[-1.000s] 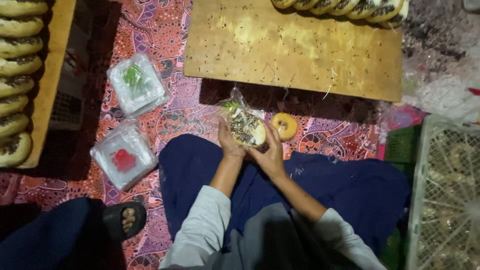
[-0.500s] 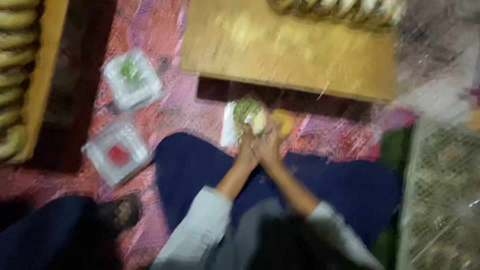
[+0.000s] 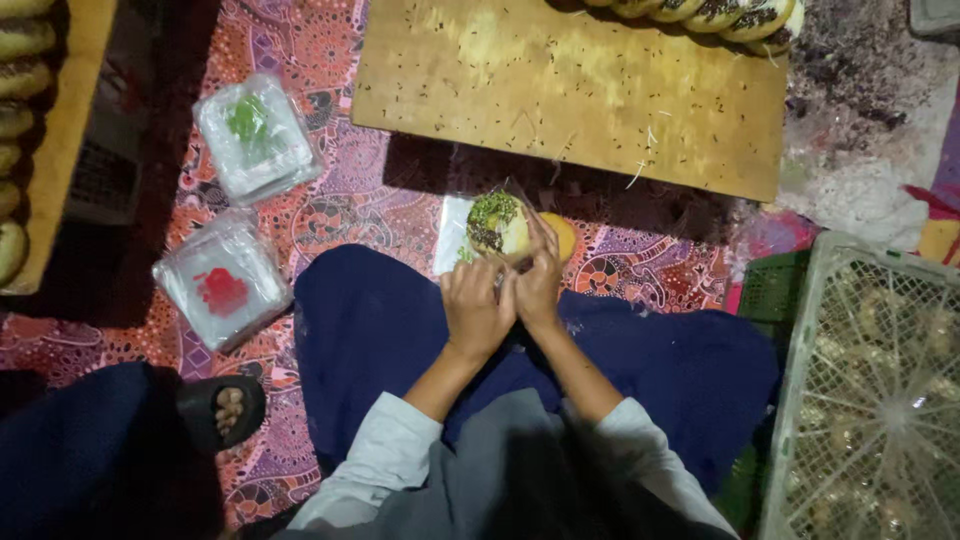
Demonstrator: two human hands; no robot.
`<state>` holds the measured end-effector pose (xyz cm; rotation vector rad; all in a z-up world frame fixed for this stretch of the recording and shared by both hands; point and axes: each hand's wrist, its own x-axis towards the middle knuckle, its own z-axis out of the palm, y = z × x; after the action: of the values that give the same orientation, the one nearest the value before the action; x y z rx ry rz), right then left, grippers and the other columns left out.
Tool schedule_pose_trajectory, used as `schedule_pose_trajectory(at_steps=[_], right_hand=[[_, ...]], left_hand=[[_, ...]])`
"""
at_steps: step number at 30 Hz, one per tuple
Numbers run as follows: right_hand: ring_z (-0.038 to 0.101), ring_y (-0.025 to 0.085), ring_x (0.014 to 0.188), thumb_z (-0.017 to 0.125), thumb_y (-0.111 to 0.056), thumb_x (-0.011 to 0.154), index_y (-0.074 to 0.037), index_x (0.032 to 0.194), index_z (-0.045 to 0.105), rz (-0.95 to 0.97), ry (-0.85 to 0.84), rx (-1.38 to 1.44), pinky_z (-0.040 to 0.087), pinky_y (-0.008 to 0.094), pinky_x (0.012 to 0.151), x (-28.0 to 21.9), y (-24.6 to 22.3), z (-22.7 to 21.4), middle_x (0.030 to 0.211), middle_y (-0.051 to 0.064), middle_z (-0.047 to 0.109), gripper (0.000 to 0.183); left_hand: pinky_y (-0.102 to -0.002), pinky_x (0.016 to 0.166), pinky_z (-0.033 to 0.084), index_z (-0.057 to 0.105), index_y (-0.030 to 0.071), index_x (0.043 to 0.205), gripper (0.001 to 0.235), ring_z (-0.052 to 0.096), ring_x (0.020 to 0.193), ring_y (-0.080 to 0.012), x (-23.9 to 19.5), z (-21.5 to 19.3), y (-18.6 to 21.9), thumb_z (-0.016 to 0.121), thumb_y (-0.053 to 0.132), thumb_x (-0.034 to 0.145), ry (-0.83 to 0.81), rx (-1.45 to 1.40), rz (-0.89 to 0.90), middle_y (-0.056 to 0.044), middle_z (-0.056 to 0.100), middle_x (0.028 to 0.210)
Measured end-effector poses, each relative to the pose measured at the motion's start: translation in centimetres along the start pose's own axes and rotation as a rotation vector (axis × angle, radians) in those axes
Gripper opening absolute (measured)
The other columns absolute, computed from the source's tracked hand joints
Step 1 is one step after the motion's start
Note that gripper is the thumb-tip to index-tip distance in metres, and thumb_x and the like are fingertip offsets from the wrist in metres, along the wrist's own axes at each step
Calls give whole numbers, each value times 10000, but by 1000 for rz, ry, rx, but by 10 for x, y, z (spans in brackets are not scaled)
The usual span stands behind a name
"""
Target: The person sits on a patterned floor mat and individually places donut-shaped pastries into clear plastic bags. They seal each bag and place the packaged pastries into a white plastic crate. The person repeats this process for multiple pastries.
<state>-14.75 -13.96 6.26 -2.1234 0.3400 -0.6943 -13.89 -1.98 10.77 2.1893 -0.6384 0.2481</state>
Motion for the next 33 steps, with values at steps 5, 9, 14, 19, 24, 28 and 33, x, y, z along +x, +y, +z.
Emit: schedule_pose_trajectory(at_steps=[5,9,14,19,24,28,33], right_hand=[[602,306,1269,880,-197,803,2,1481,493,50,-33,77,477,415,1111,2,7,3,1388,199,602,806],[614,240,1256,696,-146,900,-9,1546,483,273,-118,408,510,379,1093,-18,10,6,1422,174,594,694],[578,245,1299,633,-90,903,-13,1588,310,222,-355,647,469,359,1105,-21,19,2,1456,184,546,761],[641,244,1112,629,-145,865,-59,1626,197,527,-651,860,566,350,900,-39,12,-1,1297,183,628,879],[637,177,1074,682,-195,956,12,1557,411,264,-699,492,541,305,909,-44,-17,-3,1216,164,646,691],[710,156,838,711,-291,936,17,1317,652,278,-748,408,580,302,729,-41,-59,-6,1031,102,762,494],[727,275,645,835,-391,806,-67,994,792,-56,-693,-67,549,368,582,-24,-120,-34,756,139,746,378]], left_hand=[[-470,911,450,653,65,950,121,603,932,-316,-7,0,-12,731,93,863,-179,-69,197,-125,614,905],[-551,1090,388,669,83,1025,270,592,1212,-389,-16,-19,-7,768,182,794,-58,-100,299,-185,652,1245],[-660,1167,206,610,-8,1322,707,487,1379,-352,-8,-42,-19,844,368,771,-219,-174,353,-167,574,1425],[-536,1195,364,690,75,1278,447,631,1298,-274,-20,-60,-41,835,194,872,-119,-139,387,-99,704,1297],[-499,1116,492,774,63,1058,162,730,1137,-280,-38,-86,-44,767,55,896,70,-186,258,-99,771,1063],[-426,1060,551,758,21,1041,126,761,1085,-278,-60,-103,-40,664,-8,962,189,-270,43,-130,782,1035],[-326,944,589,702,-44,1093,160,750,998,-207,-79,-119,-36,577,42,1041,376,-568,-336,-140,770,1054]])
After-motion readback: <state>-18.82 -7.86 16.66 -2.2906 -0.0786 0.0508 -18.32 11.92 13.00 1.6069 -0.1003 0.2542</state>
